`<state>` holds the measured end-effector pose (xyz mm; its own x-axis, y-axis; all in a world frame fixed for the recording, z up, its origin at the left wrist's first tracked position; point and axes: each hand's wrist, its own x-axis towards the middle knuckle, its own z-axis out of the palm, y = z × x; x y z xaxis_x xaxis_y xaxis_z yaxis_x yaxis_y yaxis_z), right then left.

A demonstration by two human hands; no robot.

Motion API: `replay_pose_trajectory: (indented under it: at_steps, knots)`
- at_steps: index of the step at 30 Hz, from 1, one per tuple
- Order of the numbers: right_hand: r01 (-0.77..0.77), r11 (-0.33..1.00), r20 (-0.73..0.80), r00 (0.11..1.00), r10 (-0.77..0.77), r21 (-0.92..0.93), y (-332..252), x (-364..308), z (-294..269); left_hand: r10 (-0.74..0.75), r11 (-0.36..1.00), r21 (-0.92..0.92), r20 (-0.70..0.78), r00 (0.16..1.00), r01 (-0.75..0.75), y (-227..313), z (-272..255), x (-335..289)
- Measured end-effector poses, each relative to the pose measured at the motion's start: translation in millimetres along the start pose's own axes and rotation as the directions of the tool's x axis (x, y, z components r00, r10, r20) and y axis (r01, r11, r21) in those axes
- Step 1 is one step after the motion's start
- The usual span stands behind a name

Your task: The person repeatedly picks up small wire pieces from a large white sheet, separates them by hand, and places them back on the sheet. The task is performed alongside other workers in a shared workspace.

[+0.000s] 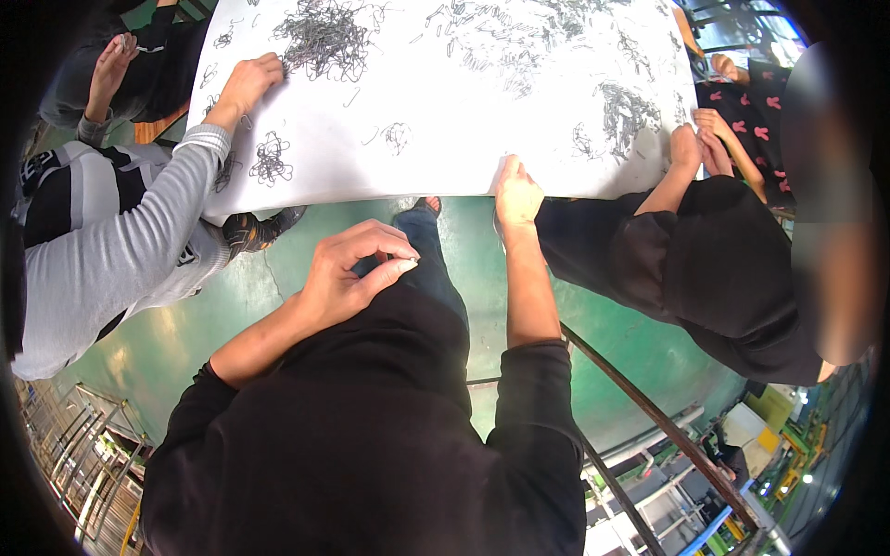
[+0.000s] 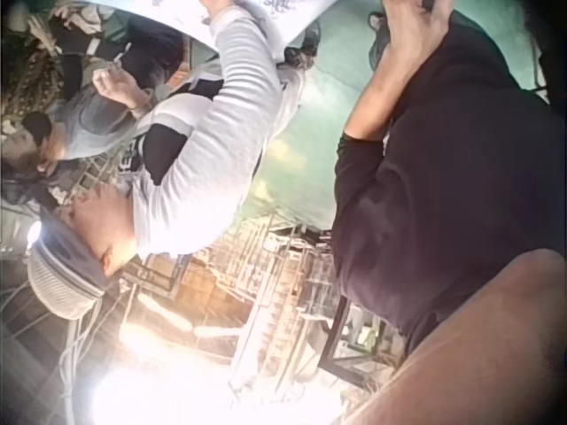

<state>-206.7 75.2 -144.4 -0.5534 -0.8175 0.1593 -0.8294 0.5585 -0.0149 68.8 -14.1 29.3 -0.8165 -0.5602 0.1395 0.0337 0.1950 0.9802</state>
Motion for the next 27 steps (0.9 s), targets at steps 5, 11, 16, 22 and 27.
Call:
replay_pose_trajectory:
  at_steps: [5,11,16,22,27]
  knots:
    - [-0.076,0.994,-0.087,0.993,0.082,0.074,-5.1,-6.8,2.0,-0.046,0.999,-0.014,0.01,0.999,0.046,-5.6,-2.7,5.3]
    - [0.043,0.986,-0.272,0.958,-0.086,-0.159,-0.1,-1.5,14.2,0.064,0.996,0.065,0.039,0.997,-0.066,-8.9,-7.9,27.4]
    - [0.104,0.993,-0.175,0.98,-0.092,0.064,-2.1,-2.1,13.6,0.011,1.0,-0.025,0.078,0.997,-0.009,-12.4,-2.5,38.9]
    - [0.121,0.99,-0.175,0.979,-0.108,0.07,-1.5,-1.3,17.3,0.038,0.998,-0.058,0.141,0.989,-0.03,-18.7,3.3,45.4]
    - [0.126,0.99,-0.188,0.976,-0.113,0.062,-0.9,-1.4,25.2,0.003,0.995,-0.101,0.153,0.988,0.013,-15.5,11.3,50.3]
